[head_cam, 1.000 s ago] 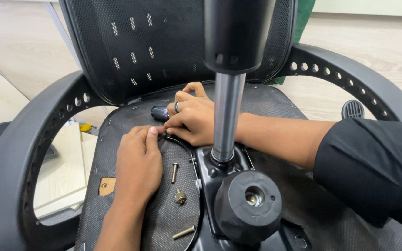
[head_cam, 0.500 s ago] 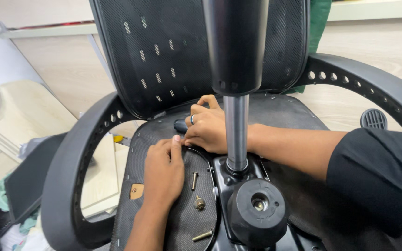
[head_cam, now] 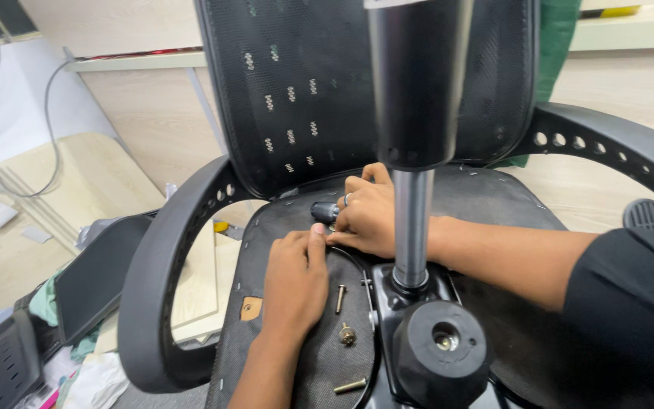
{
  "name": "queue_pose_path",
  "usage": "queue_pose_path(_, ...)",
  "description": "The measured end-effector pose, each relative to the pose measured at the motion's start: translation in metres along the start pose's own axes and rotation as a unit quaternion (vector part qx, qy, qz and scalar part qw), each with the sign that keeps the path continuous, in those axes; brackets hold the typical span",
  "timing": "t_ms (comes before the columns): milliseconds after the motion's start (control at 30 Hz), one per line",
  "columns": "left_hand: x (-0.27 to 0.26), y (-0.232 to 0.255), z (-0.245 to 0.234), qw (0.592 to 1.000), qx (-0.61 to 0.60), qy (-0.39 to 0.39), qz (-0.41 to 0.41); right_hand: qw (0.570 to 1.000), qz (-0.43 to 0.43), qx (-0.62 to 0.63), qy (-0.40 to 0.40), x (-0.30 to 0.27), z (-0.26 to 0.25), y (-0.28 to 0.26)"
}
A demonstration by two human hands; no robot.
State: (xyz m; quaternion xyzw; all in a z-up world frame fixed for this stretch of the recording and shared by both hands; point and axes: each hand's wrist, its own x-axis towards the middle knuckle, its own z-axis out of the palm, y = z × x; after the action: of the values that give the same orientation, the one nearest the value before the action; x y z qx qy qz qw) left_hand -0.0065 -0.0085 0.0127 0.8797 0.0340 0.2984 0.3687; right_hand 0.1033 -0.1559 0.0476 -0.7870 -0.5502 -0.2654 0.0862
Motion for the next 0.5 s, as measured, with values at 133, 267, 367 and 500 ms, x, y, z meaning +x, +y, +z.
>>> queue_pose_path(133,-0.001,0.002,-0.003,1.0,-0.008,0.003,0.002,0.998,-0.046,0.019,0.039,-0.001,0.005,0.001)
queue_pose_path(267,-0.003,0.004,-0.004,1.0,-0.003,-0.008,-0.017,0.997,-0.056,0.04,0.031,-0.001,0.004,0.0)
queue_pose_path(367,-0.002,0.005,-0.004,1.0,0.002,-0.014,-0.024,0.999,-0.024,0.028,-0.002,0.001,-0.002,-0.004)
queue_pose_path(500,-0.002,0.002,0.0,1.0,0.005,0.001,0.004,0.998,0.049,0.03,-0.033,-0.002,-0.011,-0.009)
